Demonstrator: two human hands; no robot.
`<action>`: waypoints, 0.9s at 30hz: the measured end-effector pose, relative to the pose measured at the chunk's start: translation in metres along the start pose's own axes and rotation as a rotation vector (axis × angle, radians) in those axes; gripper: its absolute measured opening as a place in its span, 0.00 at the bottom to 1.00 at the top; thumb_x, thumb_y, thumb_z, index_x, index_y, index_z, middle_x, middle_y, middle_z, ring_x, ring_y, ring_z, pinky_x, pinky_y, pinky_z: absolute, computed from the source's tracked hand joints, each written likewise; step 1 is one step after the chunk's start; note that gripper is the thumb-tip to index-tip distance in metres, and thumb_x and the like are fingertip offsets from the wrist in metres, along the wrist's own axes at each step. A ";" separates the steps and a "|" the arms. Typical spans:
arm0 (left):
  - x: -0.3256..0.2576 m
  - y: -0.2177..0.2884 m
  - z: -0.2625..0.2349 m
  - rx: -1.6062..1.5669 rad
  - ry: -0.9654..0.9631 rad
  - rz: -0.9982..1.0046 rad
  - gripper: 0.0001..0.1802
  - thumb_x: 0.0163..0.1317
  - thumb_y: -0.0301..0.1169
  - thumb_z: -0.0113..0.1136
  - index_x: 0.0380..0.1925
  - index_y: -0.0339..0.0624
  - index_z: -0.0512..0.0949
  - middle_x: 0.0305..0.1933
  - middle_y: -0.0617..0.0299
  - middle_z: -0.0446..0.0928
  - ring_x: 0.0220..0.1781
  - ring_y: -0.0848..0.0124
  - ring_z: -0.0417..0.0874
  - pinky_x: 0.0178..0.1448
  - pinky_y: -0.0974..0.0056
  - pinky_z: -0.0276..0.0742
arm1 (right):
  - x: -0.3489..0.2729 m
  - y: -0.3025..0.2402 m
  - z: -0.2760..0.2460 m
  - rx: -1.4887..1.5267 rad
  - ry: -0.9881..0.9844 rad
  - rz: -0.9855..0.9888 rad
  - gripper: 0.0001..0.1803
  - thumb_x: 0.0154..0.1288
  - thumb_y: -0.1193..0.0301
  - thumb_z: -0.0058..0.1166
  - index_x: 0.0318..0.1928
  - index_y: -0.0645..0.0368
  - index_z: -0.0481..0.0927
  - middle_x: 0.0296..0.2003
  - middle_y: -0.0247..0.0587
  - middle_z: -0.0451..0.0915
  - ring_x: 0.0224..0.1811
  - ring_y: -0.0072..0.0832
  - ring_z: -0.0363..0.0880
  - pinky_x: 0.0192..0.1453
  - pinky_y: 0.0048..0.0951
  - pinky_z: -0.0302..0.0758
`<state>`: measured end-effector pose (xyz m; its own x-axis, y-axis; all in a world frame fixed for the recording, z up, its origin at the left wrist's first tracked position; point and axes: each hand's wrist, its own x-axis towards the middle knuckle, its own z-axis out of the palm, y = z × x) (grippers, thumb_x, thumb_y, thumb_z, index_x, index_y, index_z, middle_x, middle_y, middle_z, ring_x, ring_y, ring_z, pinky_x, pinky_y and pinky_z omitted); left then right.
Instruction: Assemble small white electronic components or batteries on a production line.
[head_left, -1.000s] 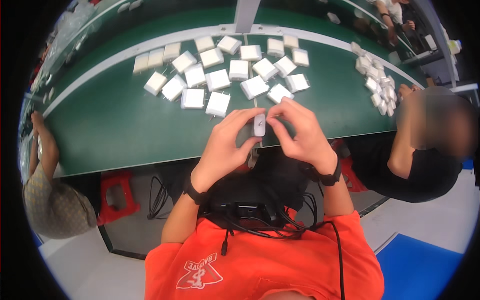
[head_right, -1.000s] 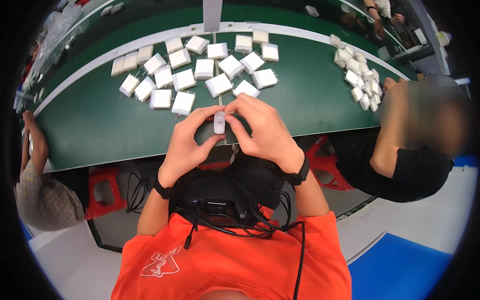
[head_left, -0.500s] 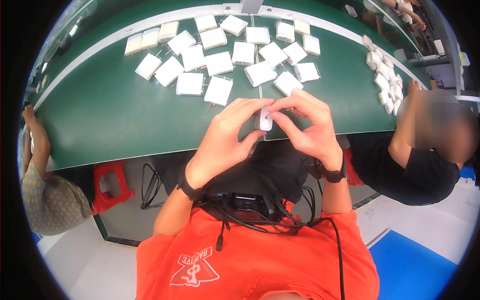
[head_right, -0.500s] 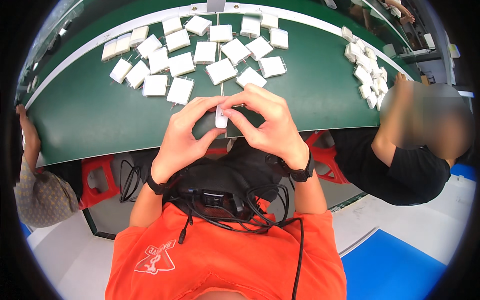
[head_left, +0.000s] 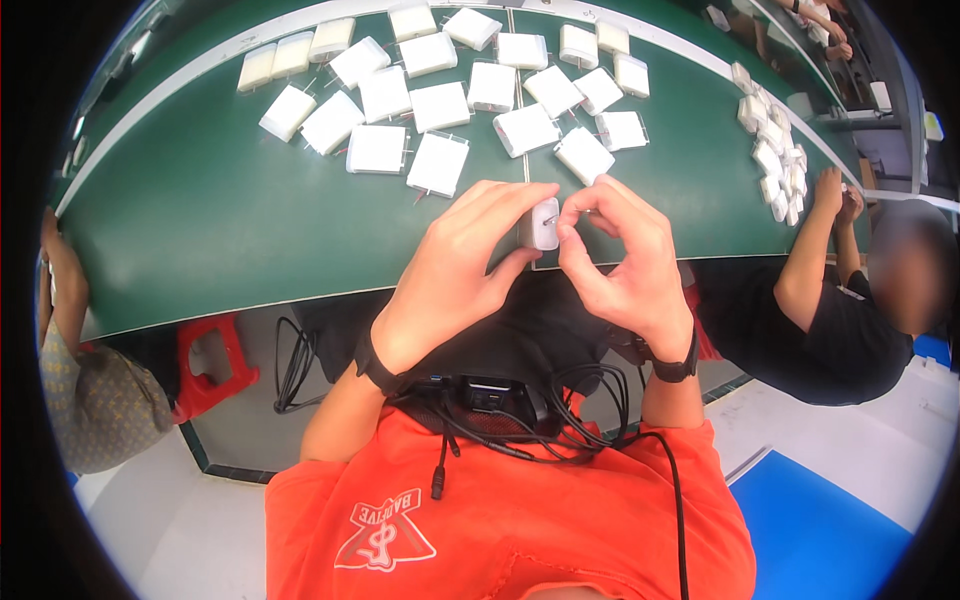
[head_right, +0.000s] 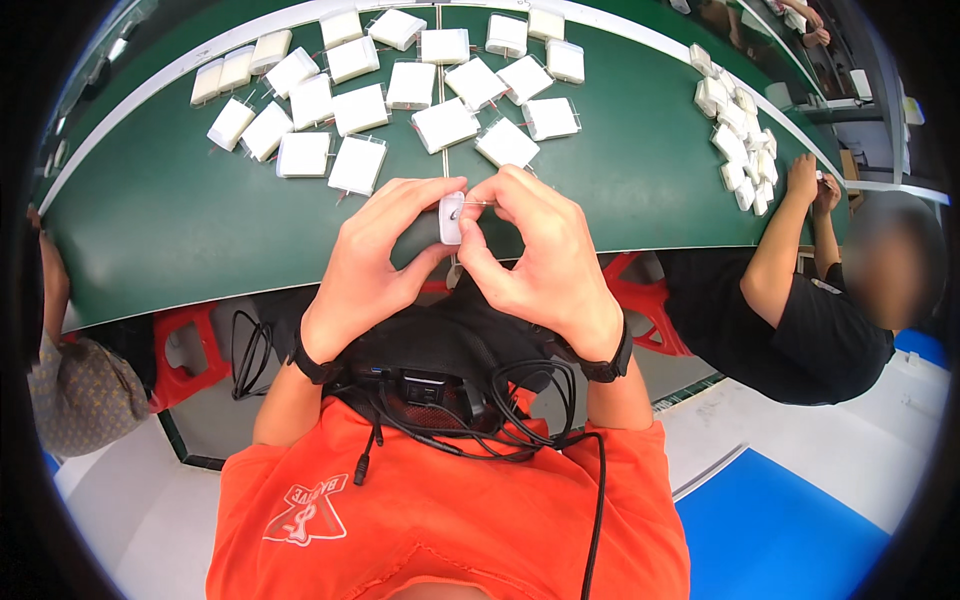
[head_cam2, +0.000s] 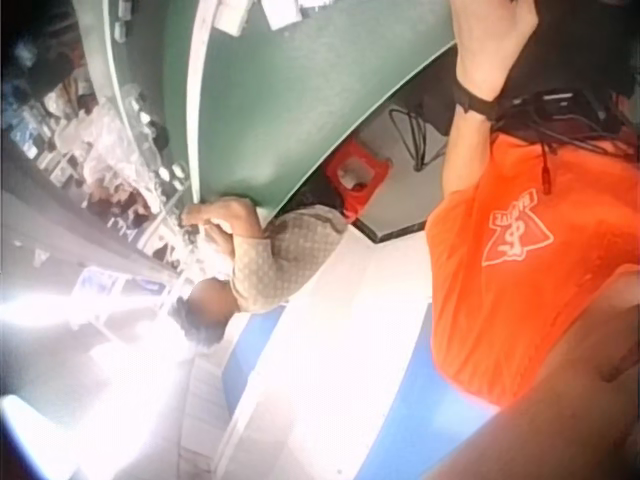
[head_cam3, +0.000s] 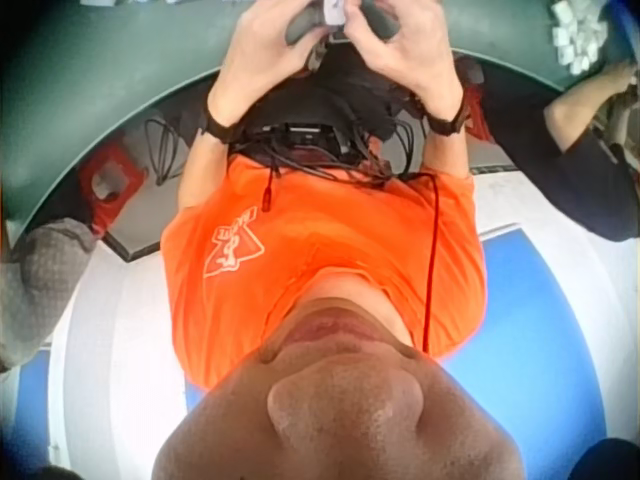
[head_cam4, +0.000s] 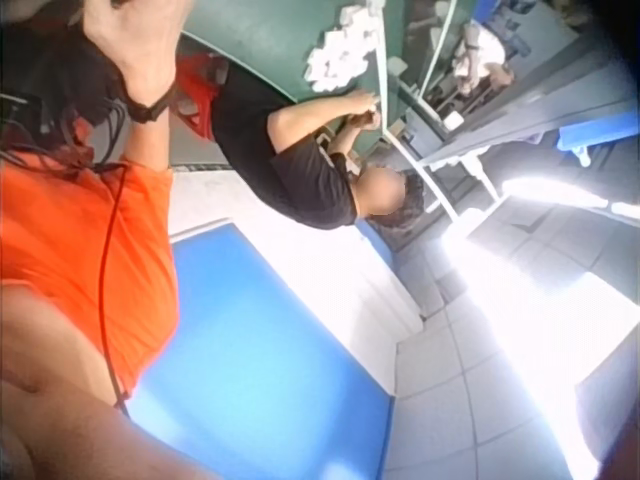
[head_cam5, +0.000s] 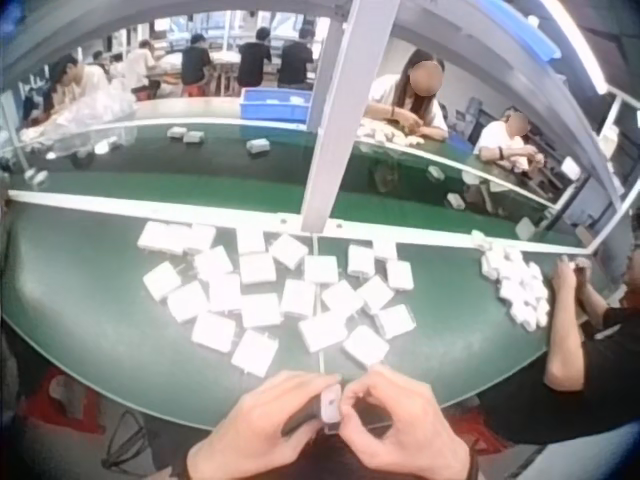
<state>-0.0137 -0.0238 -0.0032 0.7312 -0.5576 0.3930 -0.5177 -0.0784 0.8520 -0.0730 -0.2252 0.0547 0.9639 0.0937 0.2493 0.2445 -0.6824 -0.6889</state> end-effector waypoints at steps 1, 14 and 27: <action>0.000 0.000 0.001 0.005 0.005 0.009 0.35 0.53 0.15 0.77 0.65 0.39 0.83 0.59 0.51 0.88 0.59 0.50 0.88 0.62 0.53 0.84 | -0.001 0.000 0.001 -0.001 0.032 0.014 0.08 0.65 0.81 0.67 0.43 0.65 0.82 0.36 0.43 0.83 0.34 0.38 0.83 0.40 0.33 0.80; -0.005 -0.001 0.005 0.057 0.072 0.086 0.36 0.51 0.14 0.76 0.64 0.40 0.84 0.58 0.51 0.87 0.59 0.49 0.87 0.62 0.52 0.84 | -0.007 -0.016 0.005 -0.041 0.100 0.123 0.07 0.65 0.78 0.71 0.41 0.62 0.86 0.33 0.41 0.85 0.32 0.34 0.85 0.36 0.31 0.79; -0.003 -0.003 0.010 0.120 0.089 0.203 0.38 0.48 0.12 0.76 0.64 0.41 0.85 0.58 0.53 0.87 0.58 0.50 0.86 0.60 0.52 0.84 | -0.007 -0.030 0.017 -0.295 0.285 -0.049 0.08 0.57 0.78 0.75 0.34 0.56 0.87 0.25 0.37 0.80 0.23 0.33 0.80 0.28 0.33 0.73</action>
<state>-0.0192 -0.0298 -0.0105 0.6406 -0.4971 0.5852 -0.7029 -0.0728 0.7075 -0.0848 -0.1935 0.0622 0.8738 -0.0455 0.4842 0.2083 -0.8645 -0.4573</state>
